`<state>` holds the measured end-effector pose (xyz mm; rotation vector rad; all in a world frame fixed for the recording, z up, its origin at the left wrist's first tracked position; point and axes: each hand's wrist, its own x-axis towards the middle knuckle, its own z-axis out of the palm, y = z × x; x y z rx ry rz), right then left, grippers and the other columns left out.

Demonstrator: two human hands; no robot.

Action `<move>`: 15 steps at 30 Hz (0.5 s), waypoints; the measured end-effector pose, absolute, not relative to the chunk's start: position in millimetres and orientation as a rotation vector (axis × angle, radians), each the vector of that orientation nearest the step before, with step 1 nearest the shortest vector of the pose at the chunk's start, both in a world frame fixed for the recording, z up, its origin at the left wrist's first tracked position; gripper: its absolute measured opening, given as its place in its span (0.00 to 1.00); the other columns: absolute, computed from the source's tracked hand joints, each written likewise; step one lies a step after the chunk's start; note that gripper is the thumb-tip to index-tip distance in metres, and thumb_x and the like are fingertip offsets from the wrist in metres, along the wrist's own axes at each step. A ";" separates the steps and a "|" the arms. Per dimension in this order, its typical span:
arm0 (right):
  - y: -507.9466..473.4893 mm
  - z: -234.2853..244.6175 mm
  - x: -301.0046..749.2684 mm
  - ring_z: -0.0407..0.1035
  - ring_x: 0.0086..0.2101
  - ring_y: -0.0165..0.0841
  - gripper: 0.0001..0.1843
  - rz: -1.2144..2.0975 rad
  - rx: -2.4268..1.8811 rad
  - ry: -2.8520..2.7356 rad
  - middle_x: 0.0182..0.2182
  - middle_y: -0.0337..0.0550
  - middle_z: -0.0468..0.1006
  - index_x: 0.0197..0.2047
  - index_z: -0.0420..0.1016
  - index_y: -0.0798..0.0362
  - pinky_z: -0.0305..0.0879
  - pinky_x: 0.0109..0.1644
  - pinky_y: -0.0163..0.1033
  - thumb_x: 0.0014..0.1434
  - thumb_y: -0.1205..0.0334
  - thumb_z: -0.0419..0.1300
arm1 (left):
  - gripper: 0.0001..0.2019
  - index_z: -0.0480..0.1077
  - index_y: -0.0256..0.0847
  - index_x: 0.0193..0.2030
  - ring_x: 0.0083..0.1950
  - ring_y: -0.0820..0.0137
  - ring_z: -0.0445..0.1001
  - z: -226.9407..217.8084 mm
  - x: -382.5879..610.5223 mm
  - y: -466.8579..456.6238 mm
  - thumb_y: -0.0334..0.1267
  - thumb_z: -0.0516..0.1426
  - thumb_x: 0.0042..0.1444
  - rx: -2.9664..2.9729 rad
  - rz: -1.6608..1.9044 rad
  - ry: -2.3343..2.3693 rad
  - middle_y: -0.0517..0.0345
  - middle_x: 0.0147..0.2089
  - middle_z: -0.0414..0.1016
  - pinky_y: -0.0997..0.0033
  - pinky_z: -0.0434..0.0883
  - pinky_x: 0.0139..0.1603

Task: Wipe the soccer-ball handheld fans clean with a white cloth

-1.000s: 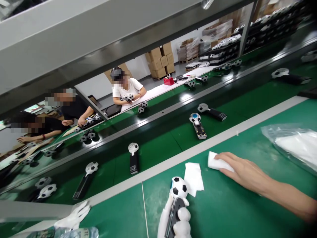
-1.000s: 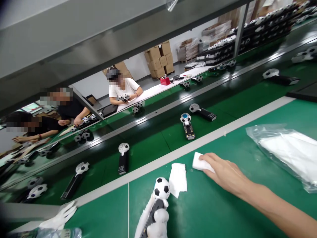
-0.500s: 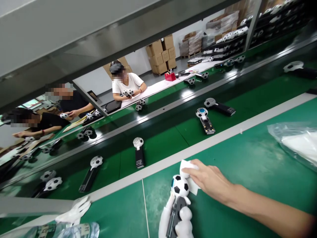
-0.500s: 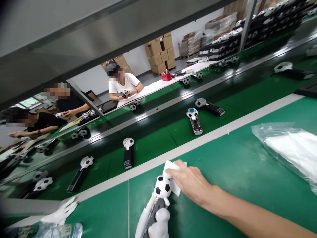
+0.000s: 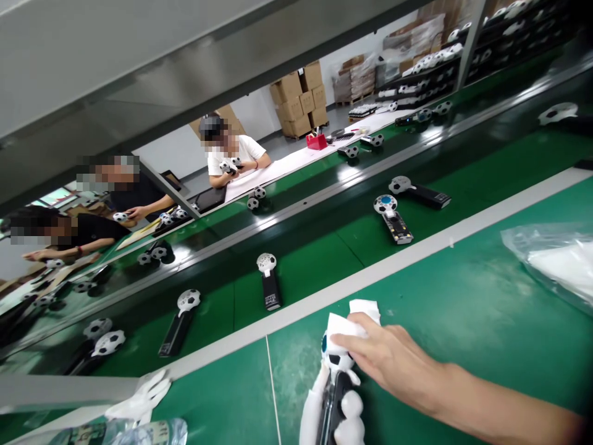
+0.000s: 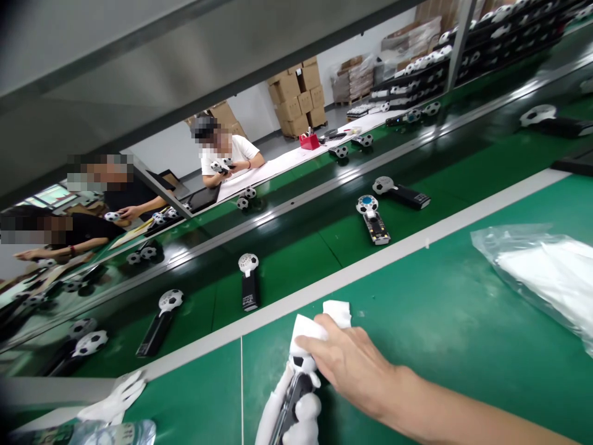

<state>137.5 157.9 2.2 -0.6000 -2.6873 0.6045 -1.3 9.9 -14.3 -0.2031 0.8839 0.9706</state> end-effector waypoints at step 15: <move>232.4 -12.0 208.8 0.67 0.47 0.53 0.23 0.730 -1.337 -2.606 0.56 0.50 0.65 0.57 0.64 0.42 0.68 0.42 0.56 0.57 0.56 0.54 | 0.20 0.67 0.40 0.36 0.11 0.84 0.39 -2.7 -1.3 9.0 0.56 0.47 0.58 -0.114 1.153 0.963 0.68 0.19 0.54 0.77 0.55 0.12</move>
